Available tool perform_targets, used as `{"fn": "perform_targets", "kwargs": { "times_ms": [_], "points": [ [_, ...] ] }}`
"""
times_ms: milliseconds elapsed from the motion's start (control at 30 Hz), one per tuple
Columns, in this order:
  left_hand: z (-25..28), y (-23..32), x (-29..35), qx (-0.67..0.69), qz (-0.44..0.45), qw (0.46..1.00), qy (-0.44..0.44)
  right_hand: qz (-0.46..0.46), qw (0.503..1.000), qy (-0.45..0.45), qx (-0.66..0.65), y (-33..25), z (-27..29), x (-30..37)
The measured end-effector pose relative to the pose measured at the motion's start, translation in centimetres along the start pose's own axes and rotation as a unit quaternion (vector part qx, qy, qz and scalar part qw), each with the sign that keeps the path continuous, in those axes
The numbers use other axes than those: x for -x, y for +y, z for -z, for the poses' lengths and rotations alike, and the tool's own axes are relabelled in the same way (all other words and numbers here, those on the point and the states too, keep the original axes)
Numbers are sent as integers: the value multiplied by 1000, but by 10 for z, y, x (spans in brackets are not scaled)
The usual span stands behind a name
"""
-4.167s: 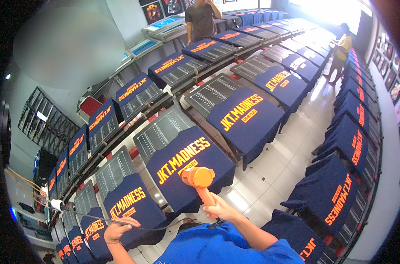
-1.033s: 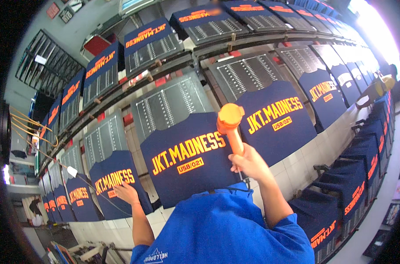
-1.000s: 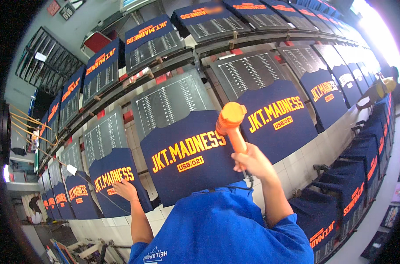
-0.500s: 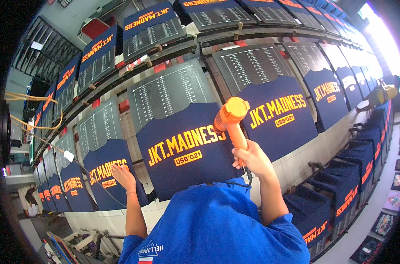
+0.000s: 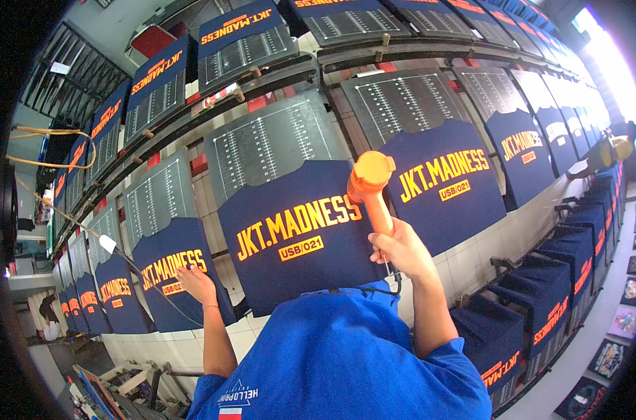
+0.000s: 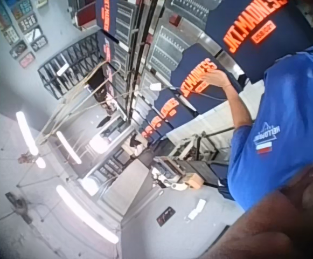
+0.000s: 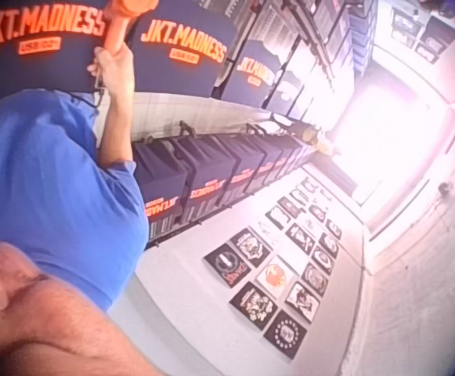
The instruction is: The person uses a heat gun to dry the printed ink on a series of blue shirts mounted on boards, moving sequentially from one board to the next.
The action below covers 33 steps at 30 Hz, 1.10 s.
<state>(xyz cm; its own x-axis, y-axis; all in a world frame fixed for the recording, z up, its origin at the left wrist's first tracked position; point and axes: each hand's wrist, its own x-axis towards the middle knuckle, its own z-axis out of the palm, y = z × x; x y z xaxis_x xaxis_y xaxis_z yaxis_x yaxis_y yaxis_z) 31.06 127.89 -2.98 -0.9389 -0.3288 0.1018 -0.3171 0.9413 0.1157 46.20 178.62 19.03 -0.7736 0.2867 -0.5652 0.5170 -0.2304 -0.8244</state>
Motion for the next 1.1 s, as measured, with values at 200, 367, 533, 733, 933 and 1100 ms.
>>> {"fn": "perform_targets", "kwargs": {
  "times_ms": [200, 367, 533, 733, 933, 1100],
  "points": [
    [-1, -2, 27, 12, -61, 998, 3, 1, 1000, -10, -1, 0, -1, -2],
    [3, -41, 10, -11, 41, 999, -4, 6, 1000, -28, 10, -7, -3, -6],
    [8, -56, -2, -37, 121, 992, -3, 1, 999, -39, 10, -6, -3, -13],
    [11, -33, 14, -9, 87, 996, 1, 6, 999, -42, 12, -9, -6, -10],
    [7, -17, 37, 14, 55, 998, 14, 4, 999, -42, 24, -4, -3, 2],
    [7, -21, 37, 16, 60, 998, 9, -3, 999, -43, 19, 1, 2, 11]
  ]
}}
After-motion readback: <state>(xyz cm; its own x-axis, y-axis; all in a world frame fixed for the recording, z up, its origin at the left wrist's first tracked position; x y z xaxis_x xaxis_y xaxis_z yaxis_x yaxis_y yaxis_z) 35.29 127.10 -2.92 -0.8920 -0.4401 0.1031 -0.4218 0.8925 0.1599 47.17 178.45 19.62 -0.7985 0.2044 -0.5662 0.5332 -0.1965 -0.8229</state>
